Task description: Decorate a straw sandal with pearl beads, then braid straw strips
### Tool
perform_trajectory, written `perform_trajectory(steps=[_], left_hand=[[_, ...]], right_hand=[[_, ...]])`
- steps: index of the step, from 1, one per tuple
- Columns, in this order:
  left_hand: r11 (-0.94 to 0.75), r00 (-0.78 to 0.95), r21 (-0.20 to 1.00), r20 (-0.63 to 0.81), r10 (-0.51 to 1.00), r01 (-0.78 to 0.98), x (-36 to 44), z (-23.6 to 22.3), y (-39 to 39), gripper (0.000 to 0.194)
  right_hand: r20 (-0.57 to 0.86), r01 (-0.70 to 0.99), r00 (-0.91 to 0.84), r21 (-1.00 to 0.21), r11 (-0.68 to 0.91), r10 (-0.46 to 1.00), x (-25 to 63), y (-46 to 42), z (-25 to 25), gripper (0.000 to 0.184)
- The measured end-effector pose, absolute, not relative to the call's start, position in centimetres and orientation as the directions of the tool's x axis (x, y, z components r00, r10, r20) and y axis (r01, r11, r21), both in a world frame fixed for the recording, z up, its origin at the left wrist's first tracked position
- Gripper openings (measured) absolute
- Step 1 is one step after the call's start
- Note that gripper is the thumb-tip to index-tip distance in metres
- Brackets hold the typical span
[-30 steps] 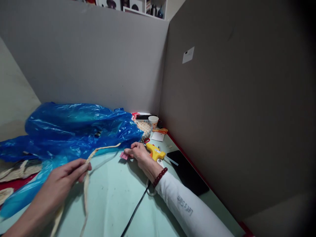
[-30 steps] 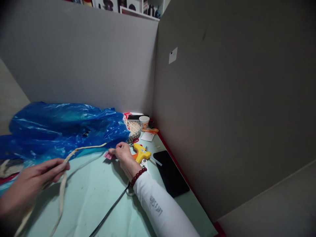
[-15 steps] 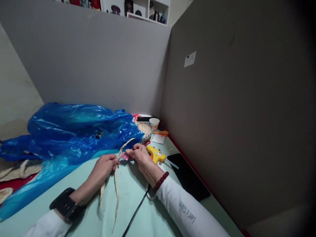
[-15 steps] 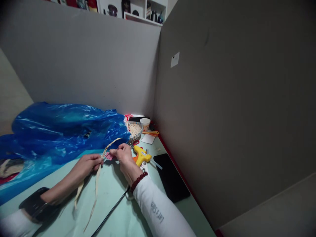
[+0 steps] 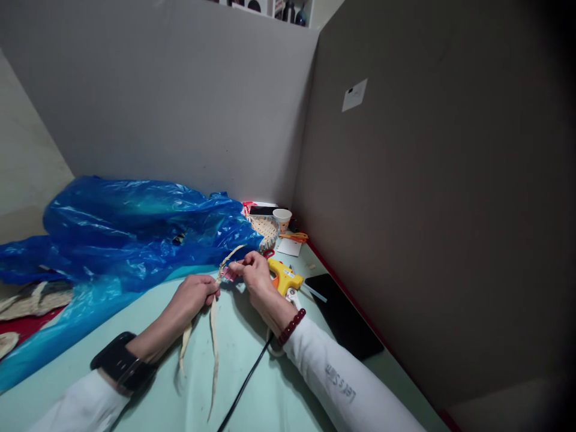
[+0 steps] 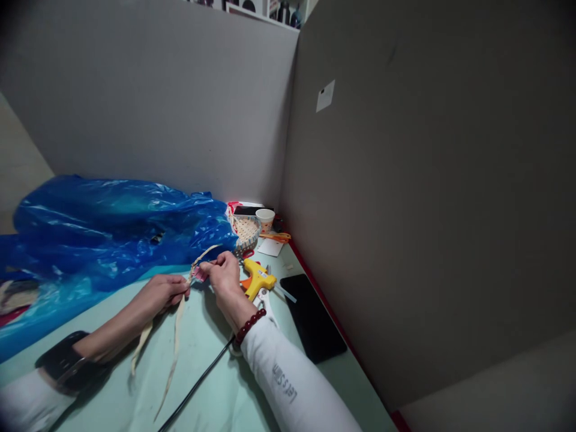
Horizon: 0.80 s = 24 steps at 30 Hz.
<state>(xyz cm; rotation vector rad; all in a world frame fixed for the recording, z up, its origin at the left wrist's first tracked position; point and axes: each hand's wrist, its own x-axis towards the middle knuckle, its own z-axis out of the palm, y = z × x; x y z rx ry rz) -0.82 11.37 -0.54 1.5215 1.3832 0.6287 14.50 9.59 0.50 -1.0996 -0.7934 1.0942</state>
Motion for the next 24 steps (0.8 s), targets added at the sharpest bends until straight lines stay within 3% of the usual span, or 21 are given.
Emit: perform_trajectory(steps=[13, 19, 24], left_hand=[[-0.06, 0.226, 0.894, -0.047, 0.973, 0.444, -0.6, 0.0, 10.9, 0.034], [-0.111, 0.155, 0.862, 0.039, 0.987, 0.494, -0.5, 0.0, 10.7, 0.029], [-0.166, 0.153, 0.822, 0.097, 0.983, 0.545, -0.1, 0.3, 10.3, 0.037]], right_hand=[[0.063, -0.245, 0.333, -0.958, 0.151, 0.941, 14.3, 9.3, 1.0, 0.034], [0.056, -0.271, 0.33, -0.951, 0.152, 0.942, 13.7, 9.0, 1.3, 0.036], [0.066, -0.27, 0.342, -0.948, 0.165, 0.937, 13.6, 8.8, 1.7, 0.034]])
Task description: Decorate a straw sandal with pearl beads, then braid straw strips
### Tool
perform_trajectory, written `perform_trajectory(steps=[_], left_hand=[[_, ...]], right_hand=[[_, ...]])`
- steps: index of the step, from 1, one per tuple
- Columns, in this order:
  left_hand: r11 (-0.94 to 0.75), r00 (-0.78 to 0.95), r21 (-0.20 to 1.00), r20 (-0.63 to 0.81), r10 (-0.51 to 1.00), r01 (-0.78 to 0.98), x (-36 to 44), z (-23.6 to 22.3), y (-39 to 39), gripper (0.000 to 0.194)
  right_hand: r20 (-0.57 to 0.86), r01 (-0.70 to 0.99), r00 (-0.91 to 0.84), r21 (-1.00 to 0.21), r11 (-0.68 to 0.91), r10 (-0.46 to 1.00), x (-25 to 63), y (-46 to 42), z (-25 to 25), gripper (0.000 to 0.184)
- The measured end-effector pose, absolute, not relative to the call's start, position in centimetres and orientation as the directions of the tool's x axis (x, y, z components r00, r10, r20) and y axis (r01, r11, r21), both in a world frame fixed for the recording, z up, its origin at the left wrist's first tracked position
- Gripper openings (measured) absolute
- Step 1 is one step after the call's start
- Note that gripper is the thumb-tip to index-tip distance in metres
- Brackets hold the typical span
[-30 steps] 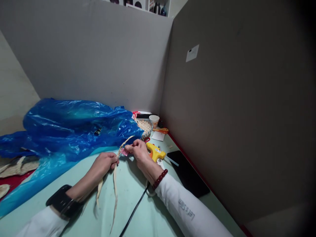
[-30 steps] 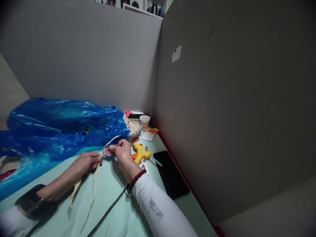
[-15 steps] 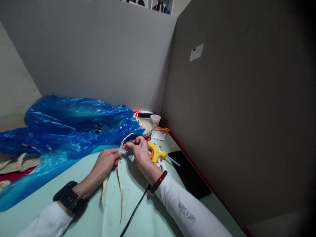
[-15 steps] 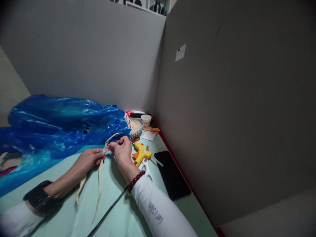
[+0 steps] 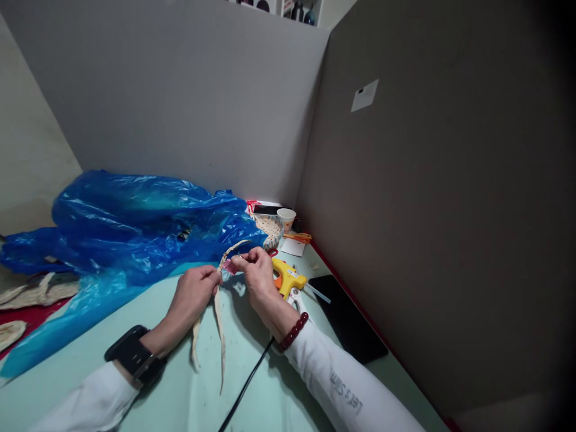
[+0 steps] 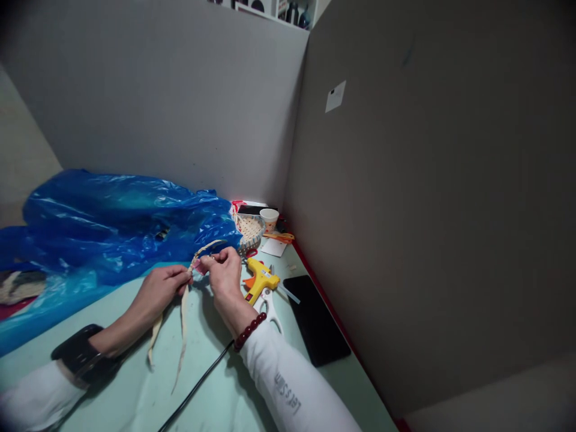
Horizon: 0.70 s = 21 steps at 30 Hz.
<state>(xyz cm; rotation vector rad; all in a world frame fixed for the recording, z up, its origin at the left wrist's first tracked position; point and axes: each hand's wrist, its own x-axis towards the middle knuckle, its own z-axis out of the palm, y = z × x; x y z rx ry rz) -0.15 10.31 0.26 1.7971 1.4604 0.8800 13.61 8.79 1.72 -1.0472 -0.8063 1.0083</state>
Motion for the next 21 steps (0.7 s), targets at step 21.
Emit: perform_trajectory(steps=[21], left_hand=[[-0.145, 0.295, 0.943, 0.053, 0.954, 0.299, -0.9, 0.4, 9.0, 0.023]], right_hand=[[0.028, -0.208, -0.126, -0.978, 0.001, 0.992, 16.0, 7.6, 2.7, 0.029]])
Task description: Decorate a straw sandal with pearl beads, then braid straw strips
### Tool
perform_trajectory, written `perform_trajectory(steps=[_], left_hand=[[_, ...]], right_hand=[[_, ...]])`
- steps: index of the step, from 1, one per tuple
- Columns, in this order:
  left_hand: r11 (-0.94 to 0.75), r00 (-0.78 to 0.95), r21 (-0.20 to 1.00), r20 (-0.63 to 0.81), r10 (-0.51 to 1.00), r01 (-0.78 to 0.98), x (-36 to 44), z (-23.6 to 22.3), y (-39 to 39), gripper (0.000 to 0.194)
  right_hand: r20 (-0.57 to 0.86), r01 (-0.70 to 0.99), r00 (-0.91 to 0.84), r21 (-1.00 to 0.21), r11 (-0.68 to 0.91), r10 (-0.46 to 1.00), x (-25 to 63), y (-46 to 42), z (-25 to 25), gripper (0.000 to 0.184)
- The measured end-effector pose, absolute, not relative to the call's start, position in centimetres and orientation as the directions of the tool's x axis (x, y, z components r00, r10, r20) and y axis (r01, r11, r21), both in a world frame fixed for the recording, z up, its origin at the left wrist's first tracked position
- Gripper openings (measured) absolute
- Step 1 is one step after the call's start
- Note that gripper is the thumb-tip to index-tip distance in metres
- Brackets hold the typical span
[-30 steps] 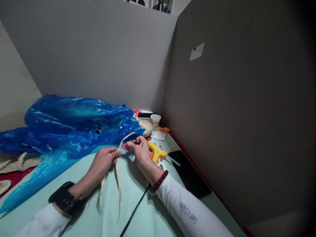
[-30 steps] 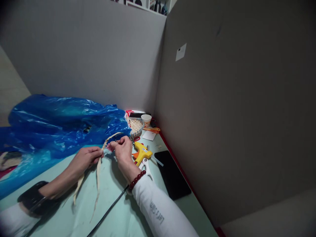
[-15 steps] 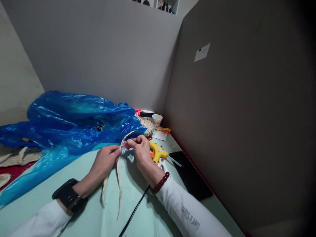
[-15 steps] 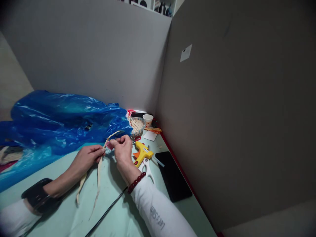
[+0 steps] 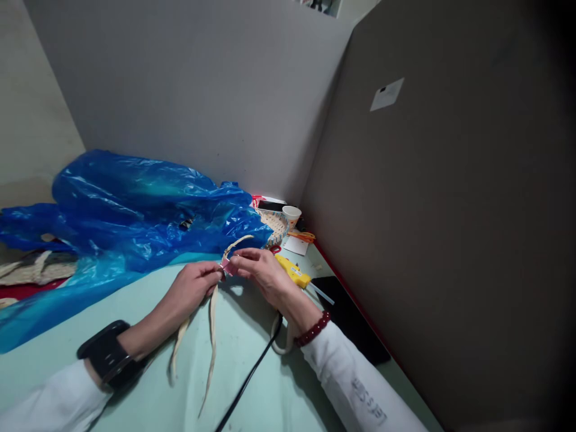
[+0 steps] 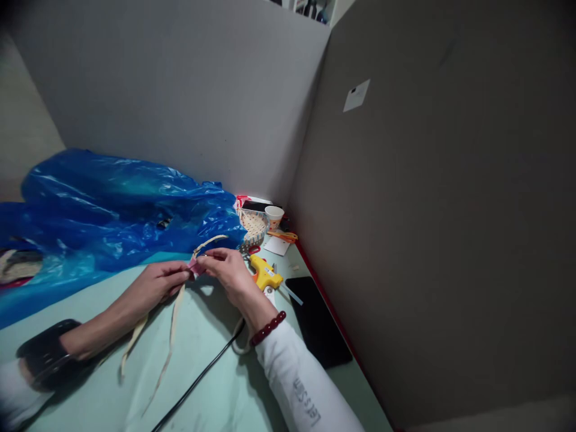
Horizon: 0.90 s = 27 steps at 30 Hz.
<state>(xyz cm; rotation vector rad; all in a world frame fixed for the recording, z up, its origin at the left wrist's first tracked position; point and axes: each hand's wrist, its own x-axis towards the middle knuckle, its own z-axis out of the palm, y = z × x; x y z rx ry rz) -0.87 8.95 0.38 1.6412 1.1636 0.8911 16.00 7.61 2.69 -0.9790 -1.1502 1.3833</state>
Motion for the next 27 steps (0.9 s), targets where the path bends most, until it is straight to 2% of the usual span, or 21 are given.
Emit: perform_trajectory(steps=[5, 13, 16, 23, 27], left_hand=[[-0.121, 0.296, 0.951, 0.033, 0.955, 0.285, -1.9, 1.0, 7.6, 0.025], [-0.147, 0.28, 0.941, 0.059, 0.958, 0.306, -2.9, 1.6, 6.4, 0.025], [-0.174, 0.249, 0.923, 0.09, 0.964, 0.343, -3.2, 1.9, 6.4, 0.027], [-0.205, 0.161, 0.854, 0.144, 0.976, 0.477, -3.5, 2.1, 6.4, 0.035], [-0.214, 0.158, 0.825, 0.153, 0.976, 0.523, -3.2, 2.5, 5.9, 0.038]], right_hand=[[-0.042, -0.156, -0.36, -0.982, -0.105, 0.932, 16.9, 7.1, 3.8, 0.029], [-0.102, -0.086, -0.493, -0.983, -0.165, 0.864, 17.2, 6.9, 4.0, 0.034], [-0.097, -0.047, -0.464, -0.99, -0.134, 0.881, 17.0, 6.9, 3.9, 0.035], [-0.017, -0.031, -0.214, -0.999, -0.024, 0.977, 16.3, 6.9, 3.4, 0.029], [0.008, -0.012, -0.144, -1.0, 0.006, 0.99, 16.2, 6.7, 3.6, 0.027]])
